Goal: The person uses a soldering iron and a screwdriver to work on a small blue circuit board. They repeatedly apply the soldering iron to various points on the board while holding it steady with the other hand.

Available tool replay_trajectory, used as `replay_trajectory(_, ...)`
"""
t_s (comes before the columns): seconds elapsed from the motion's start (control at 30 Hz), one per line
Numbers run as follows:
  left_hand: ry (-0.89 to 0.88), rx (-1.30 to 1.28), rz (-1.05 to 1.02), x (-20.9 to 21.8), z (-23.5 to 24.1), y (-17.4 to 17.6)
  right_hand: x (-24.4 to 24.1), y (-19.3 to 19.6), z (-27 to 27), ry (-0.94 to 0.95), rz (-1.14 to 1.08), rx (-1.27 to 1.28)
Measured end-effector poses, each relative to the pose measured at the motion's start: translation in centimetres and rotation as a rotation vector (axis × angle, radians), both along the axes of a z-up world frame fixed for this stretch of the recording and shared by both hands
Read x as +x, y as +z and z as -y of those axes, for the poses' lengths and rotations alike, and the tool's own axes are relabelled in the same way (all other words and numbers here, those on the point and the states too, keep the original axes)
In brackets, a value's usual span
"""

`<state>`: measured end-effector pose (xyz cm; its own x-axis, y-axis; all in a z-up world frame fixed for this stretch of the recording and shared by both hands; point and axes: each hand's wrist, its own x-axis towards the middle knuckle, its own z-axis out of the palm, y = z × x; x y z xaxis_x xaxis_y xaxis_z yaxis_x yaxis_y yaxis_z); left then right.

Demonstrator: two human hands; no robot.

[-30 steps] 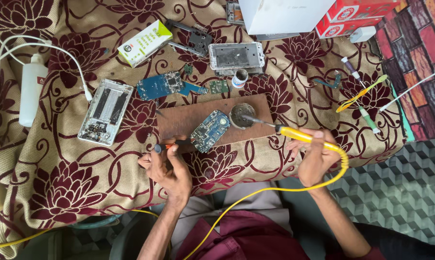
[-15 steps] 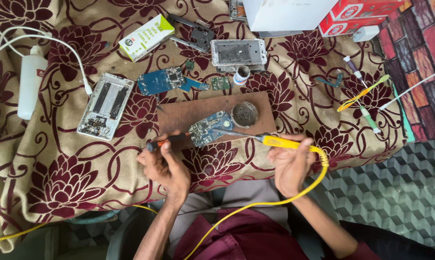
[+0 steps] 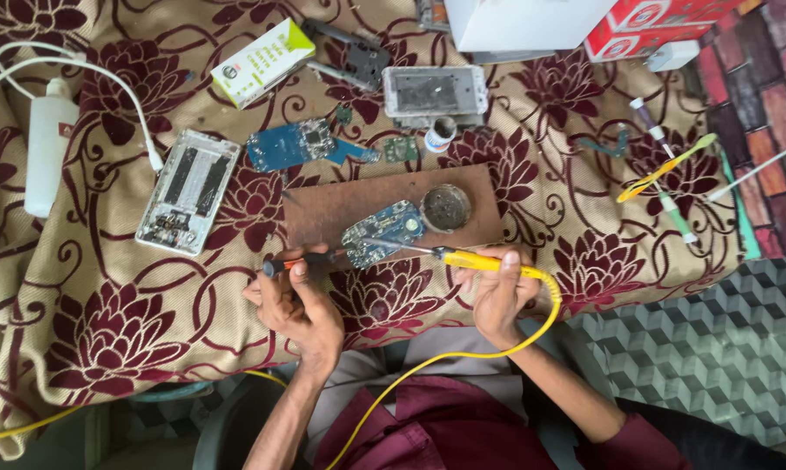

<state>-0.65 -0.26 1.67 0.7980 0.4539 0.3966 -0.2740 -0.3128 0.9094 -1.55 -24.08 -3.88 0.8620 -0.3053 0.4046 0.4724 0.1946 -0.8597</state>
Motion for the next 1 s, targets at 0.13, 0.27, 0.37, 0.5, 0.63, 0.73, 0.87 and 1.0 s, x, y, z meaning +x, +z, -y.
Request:
replay_trajectory(0.13,-0.076,-0.074,0.088,0.0,0.2,-0.3,-0.1,-0.6,0.3,-0.016,-0.047,-0.002)
replay_trajectory(0.27,-0.057,-0.068,0.073,-0.2,0.0,-0.7,-0.3,-0.6,0.2,-0.007,-0.069,-0.011)
replay_trajectory(0.37,-0.02,0.017,0.039,-0.2,-0.1,-0.7,-0.4,-0.6,0.2,-0.041,-0.071,-0.028)
replay_trajectory(0.5,-0.039,-0.089,0.019,0.0,0.0,-0.4,-0.4,-0.7,0.4,-0.053,-0.077,0.007)
replay_trajectory(0.63,-0.02,0.065,0.033,0.1,-0.3,-0.2,-0.9,-1.1,0.7,-0.031,-0.085,-0.014)
replay_trajectory(0.73,-0.009,0.063,0.047,0.2,0.0,-0.3,-1.2,-1.3,0.7,-0.04,-0.097,-0.016)
replay_trajectory(0.87,-0.067,-0.101,0.071,0.4,0.2,-0.7,-1.1,-1.5,0.6,-0.052,-0.093,-0.033)
replay_trajectory(1.0,-0.036,-0.131,0.06,0.5,0.2,-1.0,-1.2,-1.2,0.4,-0.013,-0.113,0.012)
